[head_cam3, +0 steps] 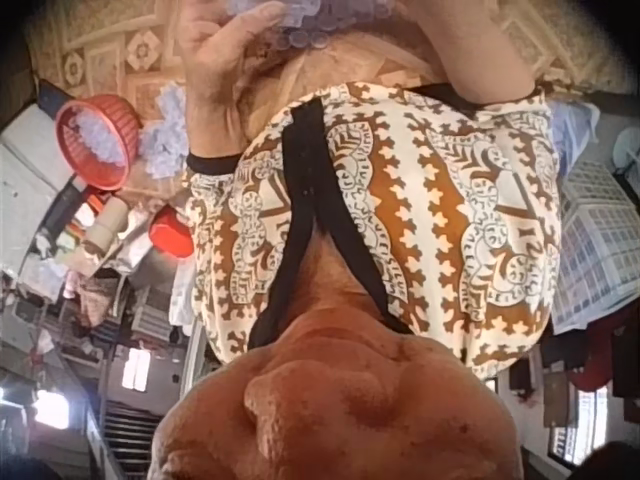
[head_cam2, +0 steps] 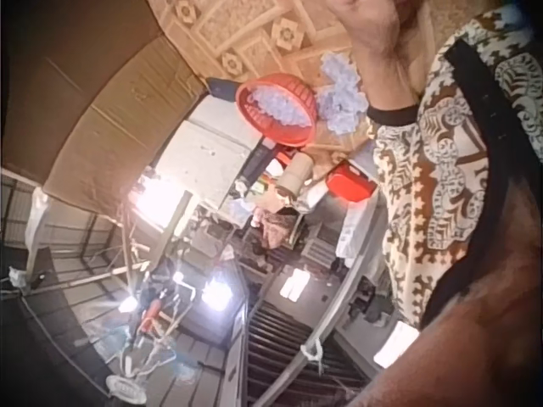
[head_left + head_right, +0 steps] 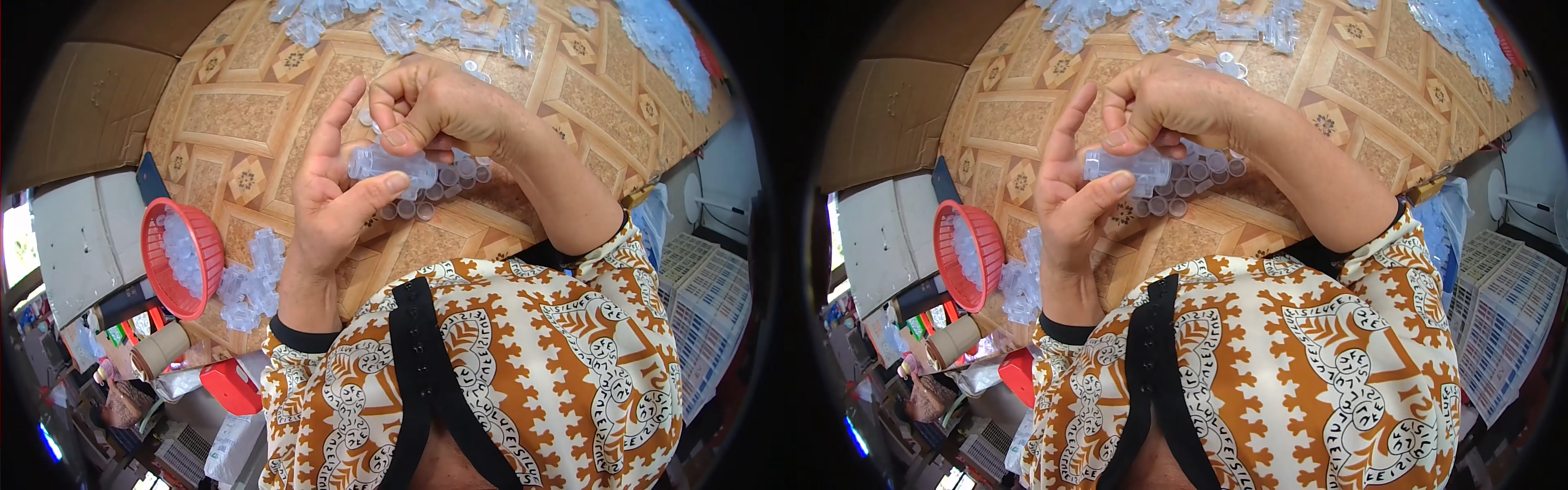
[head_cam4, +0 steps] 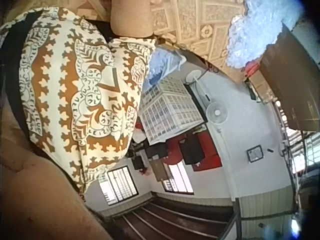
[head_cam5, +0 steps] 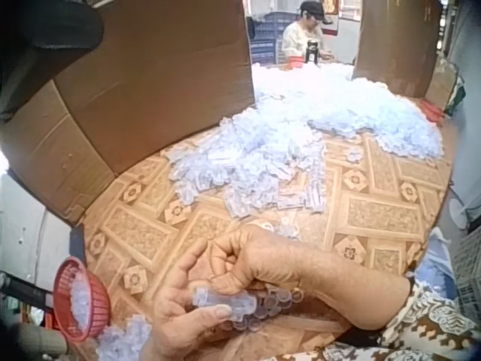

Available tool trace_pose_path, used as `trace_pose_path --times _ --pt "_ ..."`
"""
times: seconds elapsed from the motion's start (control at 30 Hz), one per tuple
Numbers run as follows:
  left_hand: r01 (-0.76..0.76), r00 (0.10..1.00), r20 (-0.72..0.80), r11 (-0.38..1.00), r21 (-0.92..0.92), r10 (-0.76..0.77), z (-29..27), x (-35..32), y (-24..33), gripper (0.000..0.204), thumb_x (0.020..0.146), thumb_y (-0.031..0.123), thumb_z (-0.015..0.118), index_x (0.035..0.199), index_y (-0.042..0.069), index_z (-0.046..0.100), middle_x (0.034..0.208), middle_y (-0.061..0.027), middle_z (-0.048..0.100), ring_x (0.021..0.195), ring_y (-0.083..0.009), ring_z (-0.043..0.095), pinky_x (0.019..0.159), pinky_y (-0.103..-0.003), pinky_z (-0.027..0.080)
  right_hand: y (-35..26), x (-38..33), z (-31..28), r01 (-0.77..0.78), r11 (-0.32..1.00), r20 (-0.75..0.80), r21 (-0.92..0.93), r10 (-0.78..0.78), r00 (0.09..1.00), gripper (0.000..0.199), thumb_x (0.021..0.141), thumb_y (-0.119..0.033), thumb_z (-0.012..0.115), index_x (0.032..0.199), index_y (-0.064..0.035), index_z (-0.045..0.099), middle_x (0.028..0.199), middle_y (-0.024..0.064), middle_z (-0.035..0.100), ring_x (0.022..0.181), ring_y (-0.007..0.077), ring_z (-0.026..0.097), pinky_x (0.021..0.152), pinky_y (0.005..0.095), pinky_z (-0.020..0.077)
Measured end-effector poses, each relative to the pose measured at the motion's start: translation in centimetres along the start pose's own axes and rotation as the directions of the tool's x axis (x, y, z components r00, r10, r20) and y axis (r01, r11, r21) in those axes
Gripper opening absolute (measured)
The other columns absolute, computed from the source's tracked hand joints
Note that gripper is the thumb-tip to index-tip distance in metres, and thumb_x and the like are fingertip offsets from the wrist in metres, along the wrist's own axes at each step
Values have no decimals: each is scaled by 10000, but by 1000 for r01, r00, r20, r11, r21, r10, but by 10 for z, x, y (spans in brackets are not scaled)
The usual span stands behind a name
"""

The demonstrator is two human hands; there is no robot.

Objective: The person assembles small plastic items by picking up clear plastic pieces from the table and pressing them together by hand.

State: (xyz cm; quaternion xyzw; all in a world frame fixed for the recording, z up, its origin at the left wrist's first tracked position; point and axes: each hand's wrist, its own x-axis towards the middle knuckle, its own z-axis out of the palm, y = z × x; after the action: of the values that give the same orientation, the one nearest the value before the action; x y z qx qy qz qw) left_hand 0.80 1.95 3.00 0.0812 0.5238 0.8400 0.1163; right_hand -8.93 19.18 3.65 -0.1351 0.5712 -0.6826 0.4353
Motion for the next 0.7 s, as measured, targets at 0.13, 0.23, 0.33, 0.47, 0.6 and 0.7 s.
trace_pose_path --times 0.13,0.23,0.33,0.47,0.6,0.7 --pt "-45 997 -59 994 100 52 -5 1 -9 772 901 -64 595 1553 3 187 1198 -196 654 1095 -222 651 938 -329 524 -5 -1 2 148 954 -90 -262 -177 980 137 768 -105 788 808 -68 662 663 -28 613 512 30 485 432 212 367" --pt "-180 941 -220 929 322 259 -6 -2 -20 590 924 -50 602 1476 -4 398 1173 -123 666 1079 -164 639 935 -285 509 -7 -2 8 236 904 -80 -356 -281 957 140 813 -112 768 938 -53 746 751 15 675 689 66 574 618 246 468" --pt "-116 910 -264 808 578 320 -13 -15 -18 486 908 -36 633 1381 21 538 1143 -115 685 1117 -172 633 933 -286 504 -3 -5 6 423 739 -29 -525 -512 859 156 877 -83 702 1017 -17 720 783 -9 651 682 51 578 599 220 480" --pt "118 886 -124 42 992 447 -32 -46 -1 465 813 52 704 1267 118 632 1095 -122 689 1083 -314 625 921 -404 492 -1 -13 9 460 695 -51 -553 -579 814 143 867 -52 701 1004 -32 739 788 14 677 689 59 571 613 225 463" --pt "295 843 -172 -170 940 510 -59 -100 -6 468 819 110 695 1279 140 616 1162 -101 670 1125 -327 586 1004 -485 418 -8 -16 15 611 764 346 -209 -526 777 201 896 -118 724 1054 7 726 873 11 685 756 80 607 666 241 499" --pt "377 818 -240 -172 910 522 -65 -133 -9 495 823 132 698 1306 146 593 1208 -104 657 1163 -327 577 1008 -544 405 -18 -30 37 660 743 495 -112 -534 685 238 858 -142 755 1047 2 737 876 39 690 749 104 607 673 260 489"
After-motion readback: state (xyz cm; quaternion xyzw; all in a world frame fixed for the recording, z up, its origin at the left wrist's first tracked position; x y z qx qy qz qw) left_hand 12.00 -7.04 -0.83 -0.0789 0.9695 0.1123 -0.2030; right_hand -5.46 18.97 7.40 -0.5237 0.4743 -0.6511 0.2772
